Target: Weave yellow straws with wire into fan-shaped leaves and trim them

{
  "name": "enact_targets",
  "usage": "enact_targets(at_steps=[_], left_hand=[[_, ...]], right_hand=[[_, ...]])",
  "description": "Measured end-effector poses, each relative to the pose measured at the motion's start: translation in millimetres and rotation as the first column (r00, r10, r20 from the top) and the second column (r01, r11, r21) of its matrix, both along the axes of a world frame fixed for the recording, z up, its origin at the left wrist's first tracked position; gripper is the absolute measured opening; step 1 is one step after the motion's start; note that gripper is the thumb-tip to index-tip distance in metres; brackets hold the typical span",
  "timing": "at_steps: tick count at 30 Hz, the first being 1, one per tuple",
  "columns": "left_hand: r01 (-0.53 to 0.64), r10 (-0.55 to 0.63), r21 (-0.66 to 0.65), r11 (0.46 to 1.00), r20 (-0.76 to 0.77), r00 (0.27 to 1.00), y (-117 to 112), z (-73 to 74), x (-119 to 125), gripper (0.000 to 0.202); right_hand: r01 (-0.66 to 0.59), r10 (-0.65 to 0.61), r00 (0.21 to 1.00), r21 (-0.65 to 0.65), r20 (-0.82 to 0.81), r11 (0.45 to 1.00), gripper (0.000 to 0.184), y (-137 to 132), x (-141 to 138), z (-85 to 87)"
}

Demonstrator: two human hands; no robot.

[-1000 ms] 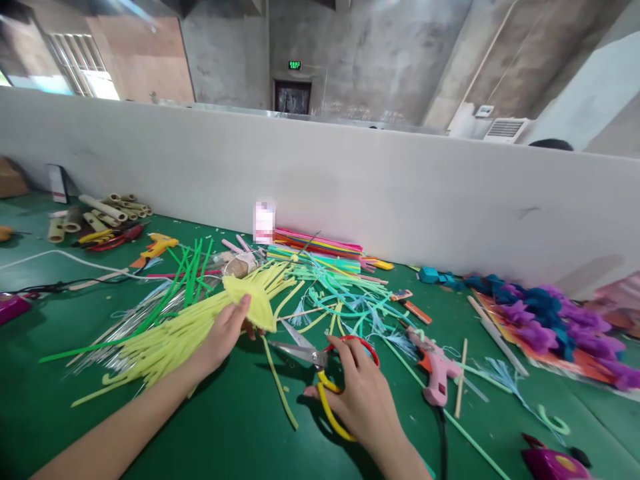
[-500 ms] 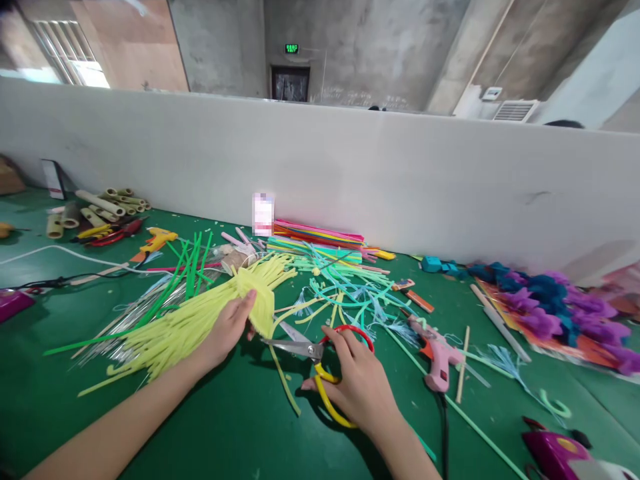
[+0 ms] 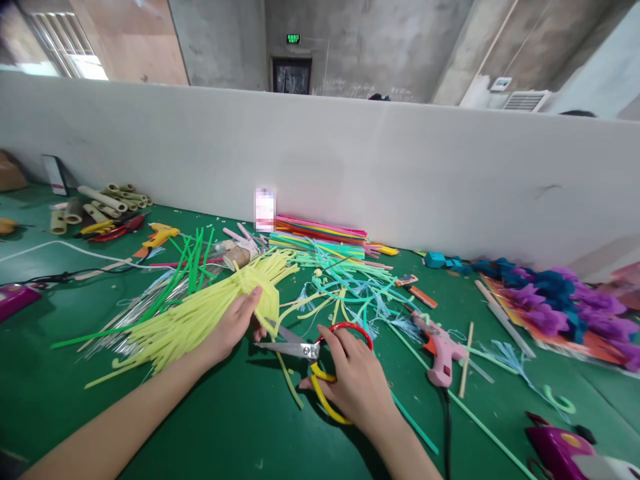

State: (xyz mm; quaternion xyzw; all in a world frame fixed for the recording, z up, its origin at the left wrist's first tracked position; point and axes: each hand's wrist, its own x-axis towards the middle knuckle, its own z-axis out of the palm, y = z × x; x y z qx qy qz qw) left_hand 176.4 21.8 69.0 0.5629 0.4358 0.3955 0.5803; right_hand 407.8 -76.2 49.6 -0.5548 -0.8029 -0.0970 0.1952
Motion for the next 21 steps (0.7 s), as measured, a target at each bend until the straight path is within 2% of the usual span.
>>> enact_targets(at_steps=[10,21], left_hand=[[-0.051,0.055,-0.082,0.995,0.047,0.997,-1.4,-0.3,1.9,0.050],[-0.022,0.029,-0.074,0.997,0.099,0.995,-1.3,1.9,1.3,0.051]], right_hand=[[-0.029,0.023,0.998,0.111,0.058,0.993,0.061,-1.2,-7.1,1.9],[-0.076,0.067,0.995,0.117,0.080,0.990,0.054,-6.0,-7.7,7.0]])
